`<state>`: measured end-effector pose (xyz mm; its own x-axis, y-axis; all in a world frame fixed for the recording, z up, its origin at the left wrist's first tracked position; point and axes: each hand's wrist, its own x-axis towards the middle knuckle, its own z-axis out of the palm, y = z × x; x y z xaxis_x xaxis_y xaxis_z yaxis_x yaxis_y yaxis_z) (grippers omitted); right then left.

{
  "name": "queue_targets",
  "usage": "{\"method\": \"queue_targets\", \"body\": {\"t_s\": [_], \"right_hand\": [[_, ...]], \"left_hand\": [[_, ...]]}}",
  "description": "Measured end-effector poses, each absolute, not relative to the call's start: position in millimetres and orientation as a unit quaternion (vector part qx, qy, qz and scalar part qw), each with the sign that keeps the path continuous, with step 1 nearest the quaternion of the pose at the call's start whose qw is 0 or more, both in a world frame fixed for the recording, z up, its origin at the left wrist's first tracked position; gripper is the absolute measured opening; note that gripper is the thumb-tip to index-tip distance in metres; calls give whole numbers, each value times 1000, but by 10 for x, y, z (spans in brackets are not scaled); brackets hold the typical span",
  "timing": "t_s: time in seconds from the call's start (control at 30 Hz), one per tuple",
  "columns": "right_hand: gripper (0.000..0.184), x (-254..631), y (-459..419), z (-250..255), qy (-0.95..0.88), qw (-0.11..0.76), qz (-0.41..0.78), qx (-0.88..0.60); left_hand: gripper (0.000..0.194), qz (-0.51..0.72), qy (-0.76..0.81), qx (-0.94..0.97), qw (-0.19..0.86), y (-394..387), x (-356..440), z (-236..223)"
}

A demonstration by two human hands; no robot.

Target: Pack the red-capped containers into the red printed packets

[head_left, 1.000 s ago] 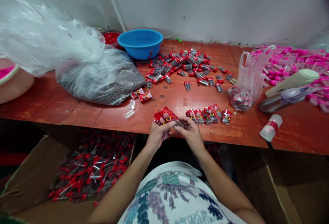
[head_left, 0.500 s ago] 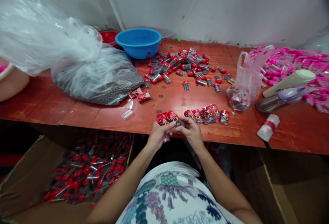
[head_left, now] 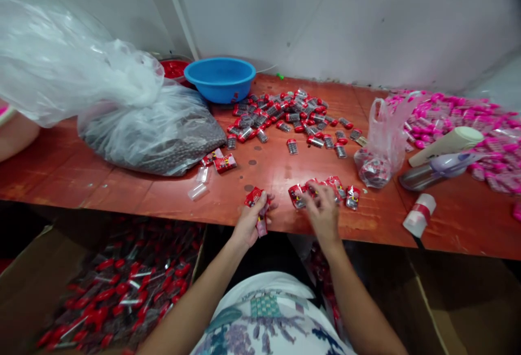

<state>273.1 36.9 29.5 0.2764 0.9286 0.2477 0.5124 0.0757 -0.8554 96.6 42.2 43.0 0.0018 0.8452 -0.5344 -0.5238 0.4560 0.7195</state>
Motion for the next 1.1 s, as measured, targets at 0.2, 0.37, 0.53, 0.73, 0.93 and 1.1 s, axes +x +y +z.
{"method": "queue_targets", "body": {"t_s": [0.2,0.37,0.53,0.73,0.93,1.1], "right_hand": [[34,2119,574,322,-575,479,462,-476],[38,2028,850,409,-648,416,428,-473],[52,1853,970,400,-655,382,494,-426],[41,1847,1107,362,-709,376,380,-459],[27,1911,1528,384,-745,304,274,-526],[36,2118,2102,453,-657,225,152,-703]], "left_hand": [[19,512,467,91,715,525,874,406],[12,564,486,60,665,652,674,421],[11,559,463,21,688,729,640,371],[21,567,473,85,669,810,527,297],[28,619,490,76,609,919,464,338],[27,633,488,45,599,940,424,408]]}}
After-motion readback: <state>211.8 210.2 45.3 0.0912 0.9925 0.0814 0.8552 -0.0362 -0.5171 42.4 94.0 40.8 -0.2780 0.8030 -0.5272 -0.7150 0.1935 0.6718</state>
